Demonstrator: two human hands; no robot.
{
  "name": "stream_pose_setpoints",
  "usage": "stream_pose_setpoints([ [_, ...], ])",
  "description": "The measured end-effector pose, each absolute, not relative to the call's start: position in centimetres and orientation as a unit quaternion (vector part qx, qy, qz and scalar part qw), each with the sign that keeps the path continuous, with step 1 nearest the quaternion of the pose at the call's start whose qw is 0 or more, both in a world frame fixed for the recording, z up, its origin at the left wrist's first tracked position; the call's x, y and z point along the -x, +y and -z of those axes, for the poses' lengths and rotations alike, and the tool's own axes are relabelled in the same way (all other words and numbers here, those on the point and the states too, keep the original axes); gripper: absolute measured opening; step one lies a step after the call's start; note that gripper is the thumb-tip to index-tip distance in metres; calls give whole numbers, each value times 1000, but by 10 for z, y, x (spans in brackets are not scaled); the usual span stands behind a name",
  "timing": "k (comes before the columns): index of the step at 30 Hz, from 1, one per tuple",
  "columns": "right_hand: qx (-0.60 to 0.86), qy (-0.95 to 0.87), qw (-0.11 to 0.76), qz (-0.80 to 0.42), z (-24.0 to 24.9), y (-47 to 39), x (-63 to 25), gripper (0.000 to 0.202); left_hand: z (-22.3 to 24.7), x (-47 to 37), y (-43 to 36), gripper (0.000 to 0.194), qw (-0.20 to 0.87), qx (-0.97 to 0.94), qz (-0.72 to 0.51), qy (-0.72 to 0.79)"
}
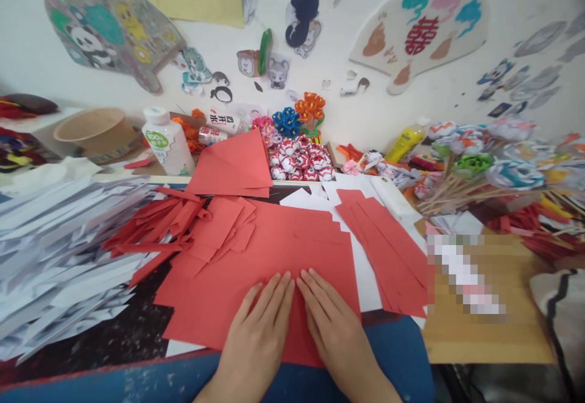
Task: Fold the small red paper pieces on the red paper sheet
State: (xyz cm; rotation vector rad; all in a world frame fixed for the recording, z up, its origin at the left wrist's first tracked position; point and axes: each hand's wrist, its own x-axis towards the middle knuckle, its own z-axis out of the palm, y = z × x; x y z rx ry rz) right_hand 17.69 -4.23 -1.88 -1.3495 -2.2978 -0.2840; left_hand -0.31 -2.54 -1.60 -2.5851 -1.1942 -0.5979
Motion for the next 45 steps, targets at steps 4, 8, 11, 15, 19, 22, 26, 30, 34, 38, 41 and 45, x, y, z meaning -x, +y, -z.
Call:
stream_pose_setpoints([
  [4, 491, -835, 226, 106, 19, -41, -177, 41, 11, 3, -23, 43, 113, 889, 184, -405],
  [8, 495, -825, 243, 119, 17, -41, -174, 37, 8, 8, -19, 40, 123, 900, 165, -385],
  [11, 505, -816, 245, 138, 16, -40, -170, 35, 7, 18, -16, 38, 139, 906, 155, -370],
  [15, 492, -822, 227, 176, 16, -38, -167, 35, 5, 35, -15, 39, 150, 905, 148, -370],
  [19, 486, -835, 205, 156, 12, -36, -167, 37, 6, 40, -17, 41, 151, 900, 147, -381],
  [22, 490, -840, 198, 124, 7, -34, -168, 36, 9, 37, -22, 42, 151, 892, 152, -398],
  [26, 494, -833, 219, 119, 6, -31, -169, 34, 12, 32, -30, 44, 168, 877, 160, -420],
  [30, 503, -817, 249, 130, 8, -33, -181, 32, 9, 32, -34, 46, 186, 867, 132, -444],
  [34, 517, -809, 245, 135, 8, -40, -204, 36, 0, 33, -34, 46, 208, 875, 103, -425],
  [38, 534, -799, 244, 133, 11, -45, -216, 37, -14, 23, -26, 39, 209, 868, 98, -439],
  [41, 532, -797, 259, 123, 14, -46, -217, 37, -21, 4, -14, 22, 198, 845, 126, -480],
  [45, 529, -792, 296, 70, 12, -46, -220, 35, -19, -16, 5, 17, 157, 891, 117, -409],
])
